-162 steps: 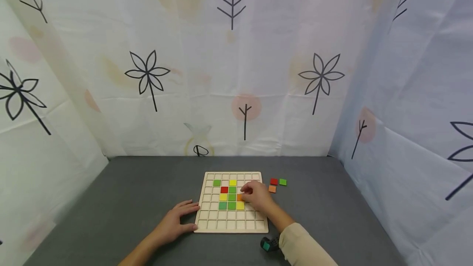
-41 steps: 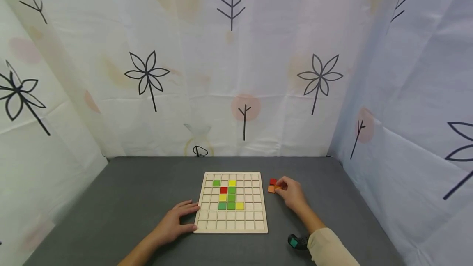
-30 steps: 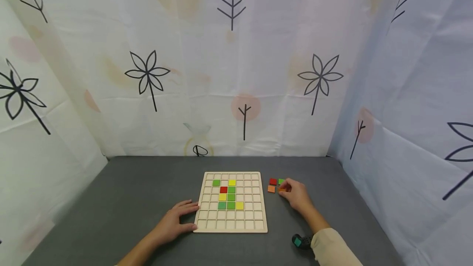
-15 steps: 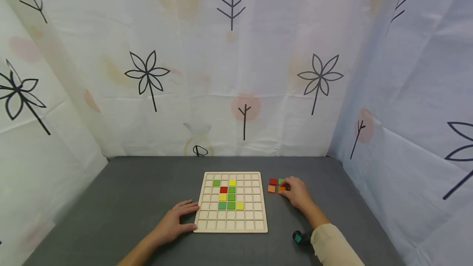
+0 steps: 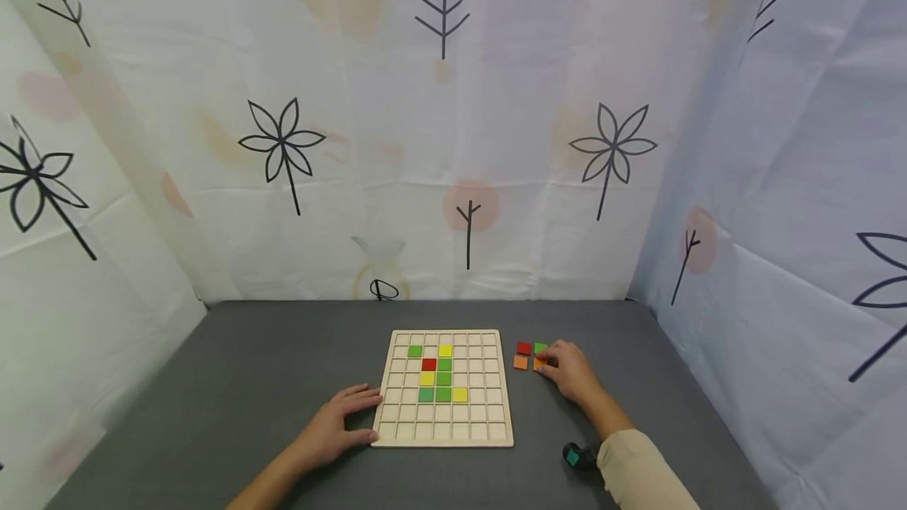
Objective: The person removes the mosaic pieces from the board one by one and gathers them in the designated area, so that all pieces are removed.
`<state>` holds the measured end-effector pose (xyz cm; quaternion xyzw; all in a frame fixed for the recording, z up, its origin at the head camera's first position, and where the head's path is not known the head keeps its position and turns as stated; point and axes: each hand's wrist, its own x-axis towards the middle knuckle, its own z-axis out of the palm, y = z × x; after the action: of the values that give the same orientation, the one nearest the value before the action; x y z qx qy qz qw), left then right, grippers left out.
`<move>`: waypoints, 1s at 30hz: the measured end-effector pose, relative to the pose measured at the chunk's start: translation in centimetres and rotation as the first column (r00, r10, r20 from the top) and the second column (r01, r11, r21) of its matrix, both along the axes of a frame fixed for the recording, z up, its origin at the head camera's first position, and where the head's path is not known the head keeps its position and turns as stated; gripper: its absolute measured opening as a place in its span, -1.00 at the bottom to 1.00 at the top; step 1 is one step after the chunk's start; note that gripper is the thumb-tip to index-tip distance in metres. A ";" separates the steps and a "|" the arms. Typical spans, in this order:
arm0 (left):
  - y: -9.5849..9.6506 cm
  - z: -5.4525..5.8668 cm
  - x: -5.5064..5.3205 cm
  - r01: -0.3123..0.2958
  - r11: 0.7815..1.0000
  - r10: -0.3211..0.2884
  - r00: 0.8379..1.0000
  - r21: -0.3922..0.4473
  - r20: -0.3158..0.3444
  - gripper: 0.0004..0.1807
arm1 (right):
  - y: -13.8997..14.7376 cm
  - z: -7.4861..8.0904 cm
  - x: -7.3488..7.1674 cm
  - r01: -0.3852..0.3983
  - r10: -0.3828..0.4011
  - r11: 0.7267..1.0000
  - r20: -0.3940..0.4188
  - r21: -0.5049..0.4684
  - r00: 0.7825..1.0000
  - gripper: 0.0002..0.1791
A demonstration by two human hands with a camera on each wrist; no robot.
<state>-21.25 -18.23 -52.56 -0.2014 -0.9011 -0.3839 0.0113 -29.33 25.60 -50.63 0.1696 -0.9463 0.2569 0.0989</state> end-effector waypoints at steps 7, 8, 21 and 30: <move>0.0 0.0 0.0 -0.001 1.000 0.001 1.000 0.003 0.005 -0.35 | -0.2 0.1 0.0 -0.013 0.014 1.000 -0.019 0.011 1.000 -0.78; 0.0 0.0 0.0 -0.001 1.000 0.001 1.000 0.000 0.005 -0.35 | -0.2 0.1 0.1 -0.013 0.013 1.000 -0.022 0.015 1.000 -0.78; 0.0 -0.1 0.0 -0.005 1.000 0.005 1.000 -0.005 0.005 -0.35 | -1.4 0.6 0.6 0.003 -0.006 1.000 -0.191 -0.015 0.982 -0.79; 0.0 -0.2 0.0 -0.003 1.000 0.003 1.000 -0.006 0.000 -0.35 | -3.5 1.2 1.0 0.003 -0.013 0.995 -0.102 -0.100 0.995 -0.84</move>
<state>-21.26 -18.27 -52.73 -0.1999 -0.9026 -0.3811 0.0114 -28.28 22.08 -49.39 0.1736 -0.9266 0.2946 0.1567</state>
